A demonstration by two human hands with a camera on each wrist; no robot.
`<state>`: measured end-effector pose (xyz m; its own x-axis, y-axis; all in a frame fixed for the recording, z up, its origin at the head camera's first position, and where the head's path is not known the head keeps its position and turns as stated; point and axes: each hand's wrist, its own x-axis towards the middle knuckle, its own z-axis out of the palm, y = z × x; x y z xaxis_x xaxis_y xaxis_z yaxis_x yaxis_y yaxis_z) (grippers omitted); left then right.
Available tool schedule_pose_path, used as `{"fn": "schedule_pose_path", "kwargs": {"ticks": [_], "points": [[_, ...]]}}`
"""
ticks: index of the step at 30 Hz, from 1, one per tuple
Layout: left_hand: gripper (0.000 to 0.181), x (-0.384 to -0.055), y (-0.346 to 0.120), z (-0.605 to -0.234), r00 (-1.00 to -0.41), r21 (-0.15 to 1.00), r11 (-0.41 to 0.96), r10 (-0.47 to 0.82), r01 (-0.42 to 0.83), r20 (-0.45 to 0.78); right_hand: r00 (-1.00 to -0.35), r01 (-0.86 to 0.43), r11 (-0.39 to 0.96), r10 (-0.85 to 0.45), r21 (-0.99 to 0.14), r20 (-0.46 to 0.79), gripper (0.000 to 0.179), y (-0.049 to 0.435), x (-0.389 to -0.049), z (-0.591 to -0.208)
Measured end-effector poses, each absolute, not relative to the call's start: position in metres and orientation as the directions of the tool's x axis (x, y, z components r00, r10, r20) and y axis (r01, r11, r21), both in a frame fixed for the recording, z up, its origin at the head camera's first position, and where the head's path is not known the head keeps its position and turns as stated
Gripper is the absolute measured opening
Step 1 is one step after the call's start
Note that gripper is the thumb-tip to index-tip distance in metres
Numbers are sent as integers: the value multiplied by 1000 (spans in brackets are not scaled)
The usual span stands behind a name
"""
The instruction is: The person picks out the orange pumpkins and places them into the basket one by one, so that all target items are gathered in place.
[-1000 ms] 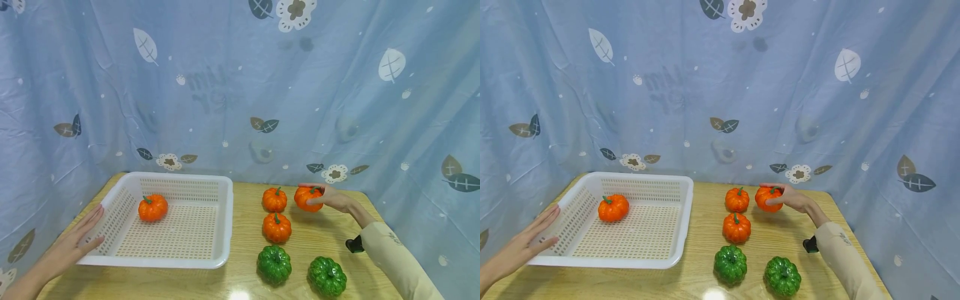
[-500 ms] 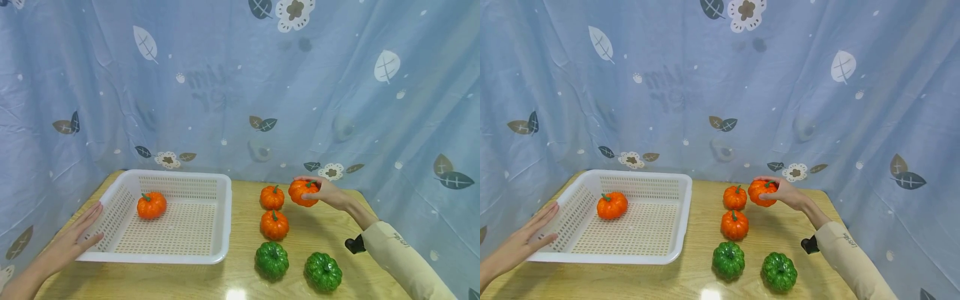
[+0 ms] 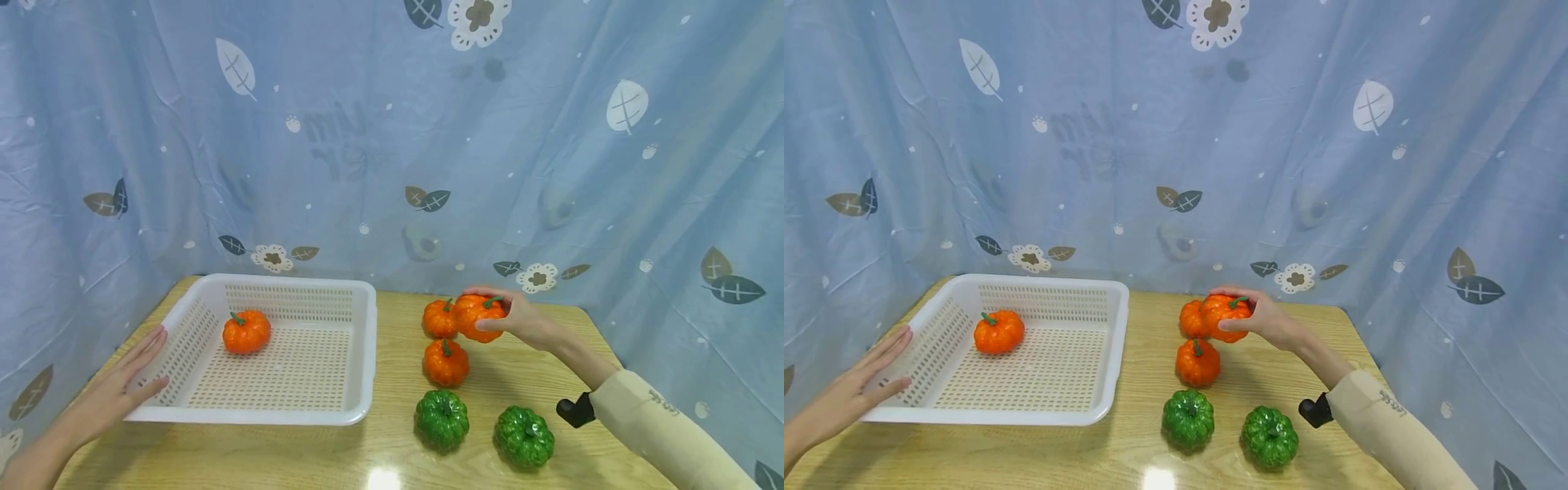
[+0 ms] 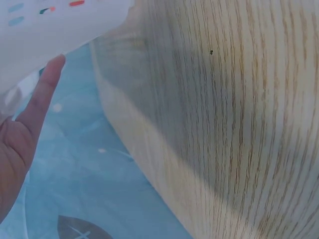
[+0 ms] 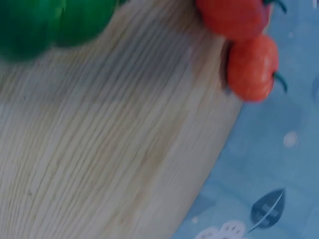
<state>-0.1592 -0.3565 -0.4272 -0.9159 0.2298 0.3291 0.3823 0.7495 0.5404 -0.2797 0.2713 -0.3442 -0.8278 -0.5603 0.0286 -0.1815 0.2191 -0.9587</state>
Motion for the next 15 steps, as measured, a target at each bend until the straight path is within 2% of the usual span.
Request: {"fn": "schedule_pose_path", "kwargs": {"ticks": [10,15], "points": [[73,-158,-356,-426,-921,544,752,228,372,314,-757,-198,137,-651,-971,62,61,226,-245,-334],[71,-157,-354,-425,-914,537,749,235,387,331,-774,-158,138,-632,-978,36,58,205,-231,-333]]}}
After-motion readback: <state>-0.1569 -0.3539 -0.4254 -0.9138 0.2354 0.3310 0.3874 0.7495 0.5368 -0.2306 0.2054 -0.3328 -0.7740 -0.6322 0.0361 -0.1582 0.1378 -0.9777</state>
